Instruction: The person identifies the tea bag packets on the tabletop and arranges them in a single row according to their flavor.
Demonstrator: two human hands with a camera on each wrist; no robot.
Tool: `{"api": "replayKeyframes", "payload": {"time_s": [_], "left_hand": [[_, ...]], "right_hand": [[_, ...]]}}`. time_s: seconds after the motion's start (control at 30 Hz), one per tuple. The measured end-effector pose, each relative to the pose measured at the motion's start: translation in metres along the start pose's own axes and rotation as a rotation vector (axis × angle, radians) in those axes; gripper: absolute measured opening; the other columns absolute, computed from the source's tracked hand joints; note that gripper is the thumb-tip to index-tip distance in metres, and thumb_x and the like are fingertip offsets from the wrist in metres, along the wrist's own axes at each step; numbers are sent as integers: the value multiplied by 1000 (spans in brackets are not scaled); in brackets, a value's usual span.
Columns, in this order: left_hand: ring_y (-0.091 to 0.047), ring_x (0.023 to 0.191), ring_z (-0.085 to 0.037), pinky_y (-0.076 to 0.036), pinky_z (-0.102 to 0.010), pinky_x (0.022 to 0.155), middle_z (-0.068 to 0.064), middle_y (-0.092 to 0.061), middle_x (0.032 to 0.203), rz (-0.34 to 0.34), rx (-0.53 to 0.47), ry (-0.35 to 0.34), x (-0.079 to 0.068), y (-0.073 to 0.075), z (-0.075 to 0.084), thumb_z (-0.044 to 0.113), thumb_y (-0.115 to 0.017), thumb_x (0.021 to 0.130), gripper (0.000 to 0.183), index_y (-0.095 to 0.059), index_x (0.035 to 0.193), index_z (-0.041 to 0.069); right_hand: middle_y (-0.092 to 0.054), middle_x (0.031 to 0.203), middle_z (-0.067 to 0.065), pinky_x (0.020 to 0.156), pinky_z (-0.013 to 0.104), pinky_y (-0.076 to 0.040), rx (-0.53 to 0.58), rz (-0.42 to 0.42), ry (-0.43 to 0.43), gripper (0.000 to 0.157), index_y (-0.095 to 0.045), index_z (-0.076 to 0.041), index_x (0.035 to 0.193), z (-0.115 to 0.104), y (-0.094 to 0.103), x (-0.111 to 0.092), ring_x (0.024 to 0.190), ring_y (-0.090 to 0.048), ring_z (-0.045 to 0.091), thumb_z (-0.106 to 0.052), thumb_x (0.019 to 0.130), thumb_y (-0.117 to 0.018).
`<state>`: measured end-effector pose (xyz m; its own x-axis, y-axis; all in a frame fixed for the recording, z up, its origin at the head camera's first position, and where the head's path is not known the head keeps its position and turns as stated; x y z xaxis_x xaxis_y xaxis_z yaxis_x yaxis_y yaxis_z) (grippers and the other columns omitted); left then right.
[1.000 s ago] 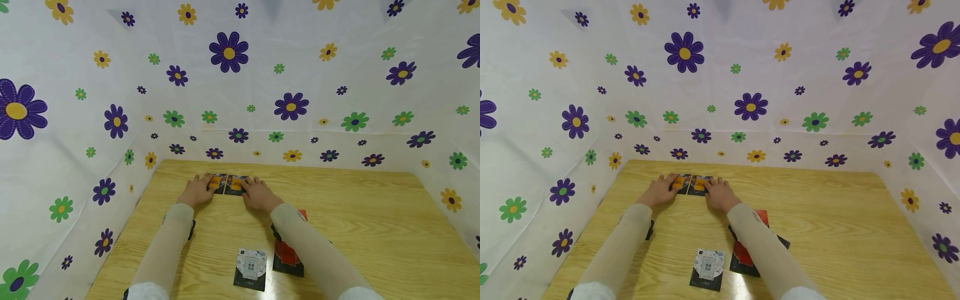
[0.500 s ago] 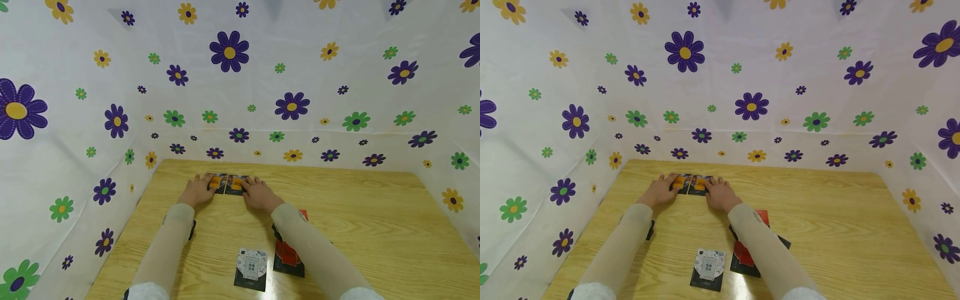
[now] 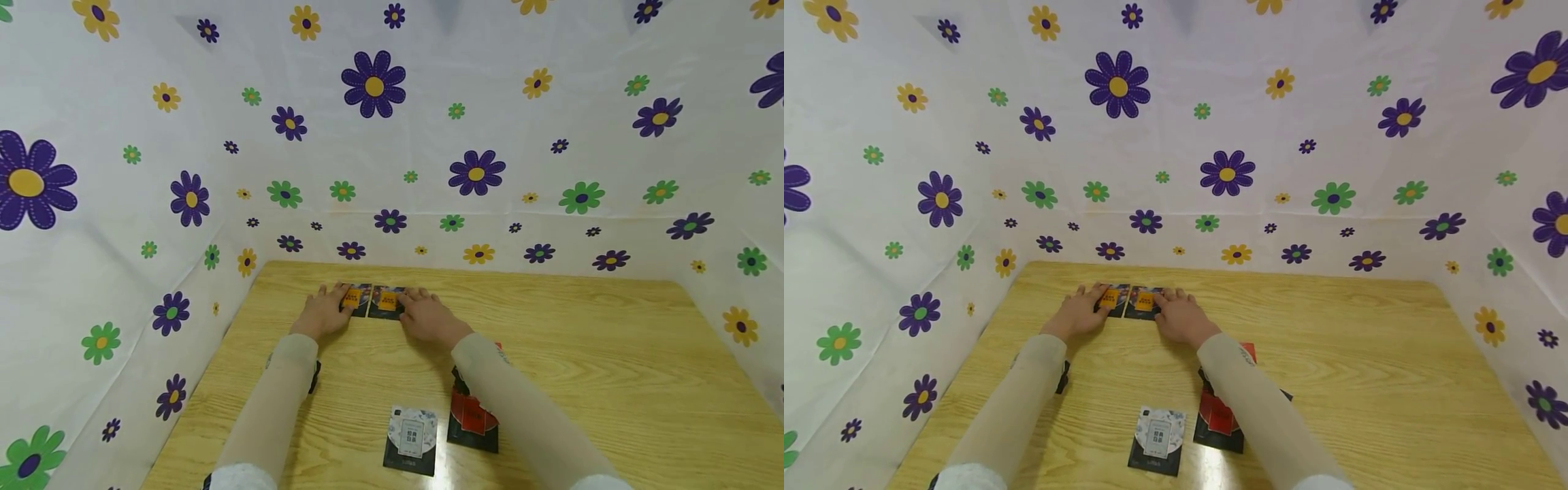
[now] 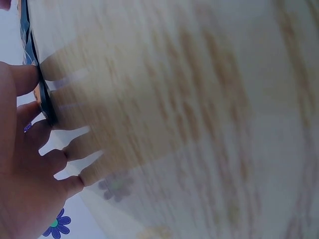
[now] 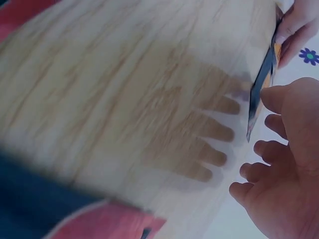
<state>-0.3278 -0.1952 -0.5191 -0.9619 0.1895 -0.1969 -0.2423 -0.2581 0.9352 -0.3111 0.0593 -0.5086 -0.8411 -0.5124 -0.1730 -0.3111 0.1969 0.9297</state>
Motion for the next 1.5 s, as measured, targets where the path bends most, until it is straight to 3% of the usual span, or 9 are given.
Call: {"api": "replayKeyframes", "payload": {"time_s": [0.6,0.93,1.2,1.5], "left_hand": [[-17,160,-50,-15,-74,127,-15,-24,175,11,25,-15,0,-2,1,36,-45,110,65,-28,168,12],[-19,160,-50,-18,-73,127,-14,-25,175,18,49,-31,2,-4,-3,39,-45,110,66,-28,169,14],[-18,160,-50,-18,-73,127,-14,-25,175,19,52,-38,3,-3,-3,39,-45,110,66,-29,168,13],[-21,160,-50,-18,-74,126,-15,-26,174,38,62,-33,2,-5,-1,37,-44,110,64,-30,168,13]], "right_hand": [[-34,166,32,125,71,-24,44,82,11,54,-42,1,160,47,16,-63,156,-26,55,-23,112,-49],[-41,160,36,120,75,-29,52,136,49,52,-49,5,153,62,24,-104,151,-32,60,-23,110,-55],[-46,158,33,121,74,-30,60,174,26,52,-54,3,151,69,19,-143,150,-35,59,-26,108,-59],[-54,152,32,117,75,-35,42,237,60,47,-59,1,146,75,8,-177,145,-41,61,-23,106,-64]]}}
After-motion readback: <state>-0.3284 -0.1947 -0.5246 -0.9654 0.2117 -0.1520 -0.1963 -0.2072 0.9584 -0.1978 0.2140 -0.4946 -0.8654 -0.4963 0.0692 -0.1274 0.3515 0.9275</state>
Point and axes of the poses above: each hand's wrist, its own x-axis towards the middle knuckle, its own y-axis out of the back of the hand, z = x × y, the point moved 2 cm from there along x, towards the middle knuckle
